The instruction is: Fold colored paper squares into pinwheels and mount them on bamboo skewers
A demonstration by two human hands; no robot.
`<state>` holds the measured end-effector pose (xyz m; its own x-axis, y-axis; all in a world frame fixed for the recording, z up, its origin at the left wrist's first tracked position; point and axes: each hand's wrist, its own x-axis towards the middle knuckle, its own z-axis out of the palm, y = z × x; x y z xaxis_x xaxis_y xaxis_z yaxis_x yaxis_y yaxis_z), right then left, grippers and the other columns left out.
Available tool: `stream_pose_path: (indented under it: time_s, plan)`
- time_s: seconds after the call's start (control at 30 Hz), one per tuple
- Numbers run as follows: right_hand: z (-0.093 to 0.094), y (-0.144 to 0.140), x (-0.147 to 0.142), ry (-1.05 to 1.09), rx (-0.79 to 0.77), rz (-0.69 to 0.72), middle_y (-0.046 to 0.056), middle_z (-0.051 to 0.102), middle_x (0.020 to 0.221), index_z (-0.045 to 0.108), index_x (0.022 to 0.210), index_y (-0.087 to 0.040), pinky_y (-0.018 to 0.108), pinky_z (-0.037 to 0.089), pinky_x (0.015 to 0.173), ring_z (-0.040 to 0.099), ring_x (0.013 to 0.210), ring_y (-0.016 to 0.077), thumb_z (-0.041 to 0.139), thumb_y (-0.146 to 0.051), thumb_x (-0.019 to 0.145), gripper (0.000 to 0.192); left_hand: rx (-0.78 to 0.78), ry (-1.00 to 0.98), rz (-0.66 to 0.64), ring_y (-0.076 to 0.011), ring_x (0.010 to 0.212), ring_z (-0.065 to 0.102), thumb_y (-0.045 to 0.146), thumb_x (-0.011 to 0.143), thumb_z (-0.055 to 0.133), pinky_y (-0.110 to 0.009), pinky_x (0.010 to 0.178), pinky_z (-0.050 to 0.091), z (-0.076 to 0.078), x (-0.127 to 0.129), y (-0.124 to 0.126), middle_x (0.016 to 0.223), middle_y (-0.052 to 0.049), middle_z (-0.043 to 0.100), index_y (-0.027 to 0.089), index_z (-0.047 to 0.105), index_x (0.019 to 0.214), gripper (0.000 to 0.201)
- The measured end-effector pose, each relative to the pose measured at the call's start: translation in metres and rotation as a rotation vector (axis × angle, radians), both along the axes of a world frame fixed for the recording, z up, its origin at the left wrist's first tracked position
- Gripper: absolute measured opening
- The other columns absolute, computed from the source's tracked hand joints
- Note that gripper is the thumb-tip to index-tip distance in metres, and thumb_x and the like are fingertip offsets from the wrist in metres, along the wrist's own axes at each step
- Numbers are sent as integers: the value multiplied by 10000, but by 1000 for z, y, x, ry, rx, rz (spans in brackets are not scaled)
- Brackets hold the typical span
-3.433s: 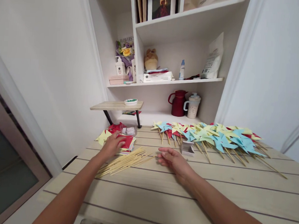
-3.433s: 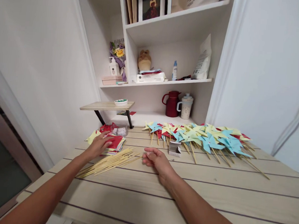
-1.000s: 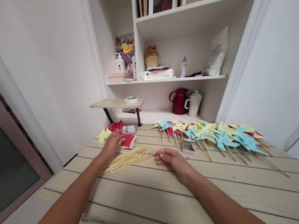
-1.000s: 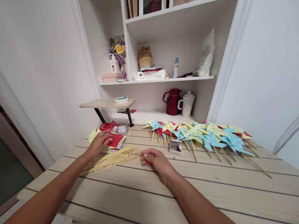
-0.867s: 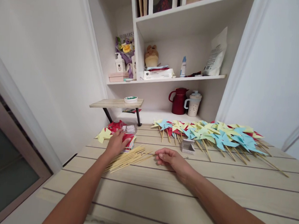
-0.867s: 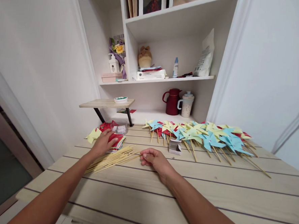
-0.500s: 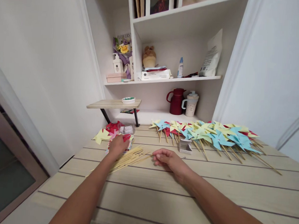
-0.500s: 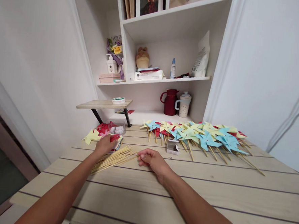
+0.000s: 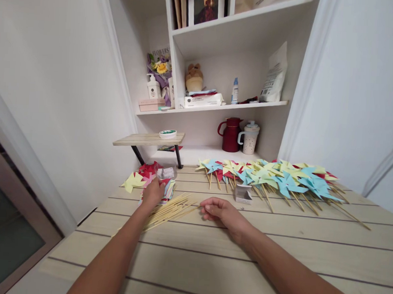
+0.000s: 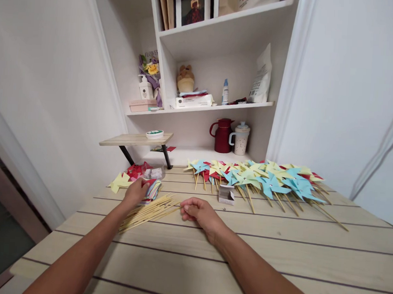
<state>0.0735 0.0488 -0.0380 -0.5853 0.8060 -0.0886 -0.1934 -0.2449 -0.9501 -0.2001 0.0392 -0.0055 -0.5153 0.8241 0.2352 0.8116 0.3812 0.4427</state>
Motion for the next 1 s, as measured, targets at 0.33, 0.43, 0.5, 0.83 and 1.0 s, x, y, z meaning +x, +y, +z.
stream_pose_path:
  time_s: [0.33,0.43,0.5,0.83,1.0]
  plan:
    - [5,-3,0,-10,8,-14,32,712,796,690,828,-163,280,500,707,624,641,115,778,-291,695,204,238,-107,141,-224,678,625,346,818,546,-295,596,392,6,-13,-4,641,-47,667,213,614,617,251]
    - [7,-4,0,0,-2,-13,25,706,776,687,822,-163,275,493,705,626,645,118,777,-284,687,203,378,-170,191,-228,666,625,373,800,546,-309,610,415,14,-23,-8,667,-49,681,200,638,632,258]
    - [7,-4,-1,-1,-6,-11,26,706,779,687,821,-162,275,491,705,626,647,118,776,-284,684,204,479,-212,225,-232,672,631,390,786,548,-319,629,438,22,-31,-13,681,-49,688,186,663,669,261]
    - [12,-8,-4,185,106,-38,73,734,934,694,977,-181,318,499,797,680,778,163,769,-378,756,305,862,-376,179,-191,727,646,459,804,546,-287,644,503,51,-14,-40,787,-40,724,151,708,861,352]
    - [23,-16,1,290,-17,141,83,678,1225,626,1183,-239,321,471,903,666,1040,191,737,-391,811,417,745,-514,-136,-218,735,661,519,796,576,-317,657,522,39,54,-47,767,-41,719,176,717,882,380]
